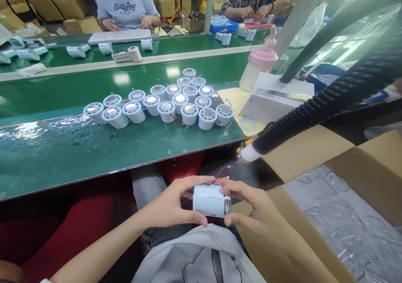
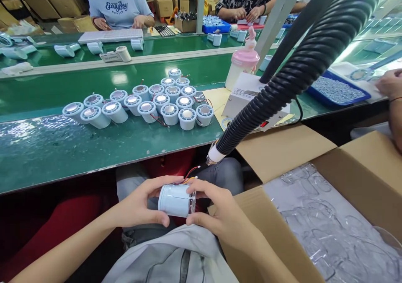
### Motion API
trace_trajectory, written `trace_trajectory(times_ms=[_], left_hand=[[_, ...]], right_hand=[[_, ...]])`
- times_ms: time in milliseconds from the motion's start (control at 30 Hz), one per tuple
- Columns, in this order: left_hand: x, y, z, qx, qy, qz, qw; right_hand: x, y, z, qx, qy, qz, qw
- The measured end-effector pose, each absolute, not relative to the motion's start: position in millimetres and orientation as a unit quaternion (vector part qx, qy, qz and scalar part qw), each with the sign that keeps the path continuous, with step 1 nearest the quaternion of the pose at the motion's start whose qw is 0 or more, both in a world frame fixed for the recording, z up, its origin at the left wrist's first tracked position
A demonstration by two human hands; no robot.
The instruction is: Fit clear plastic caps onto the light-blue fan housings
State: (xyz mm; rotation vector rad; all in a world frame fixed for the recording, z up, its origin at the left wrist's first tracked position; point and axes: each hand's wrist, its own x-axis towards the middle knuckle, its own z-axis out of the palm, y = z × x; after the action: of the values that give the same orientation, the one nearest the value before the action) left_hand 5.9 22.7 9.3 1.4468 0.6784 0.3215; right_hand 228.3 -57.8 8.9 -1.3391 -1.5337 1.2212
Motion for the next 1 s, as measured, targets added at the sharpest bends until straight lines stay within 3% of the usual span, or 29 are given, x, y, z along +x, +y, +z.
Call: trace_trajectory(times_ms=[467,1000], left_hand=[[1,25,12,0.749,0.261,0.159,0.588],[-1,27,9,0.785,0.219,0.176,0.553]], right_hand=[[220,-54,14,-0.472,-0.396,0.672,0.411],[212,-49,13,-0.507,-0.337,0.686,0.399]])
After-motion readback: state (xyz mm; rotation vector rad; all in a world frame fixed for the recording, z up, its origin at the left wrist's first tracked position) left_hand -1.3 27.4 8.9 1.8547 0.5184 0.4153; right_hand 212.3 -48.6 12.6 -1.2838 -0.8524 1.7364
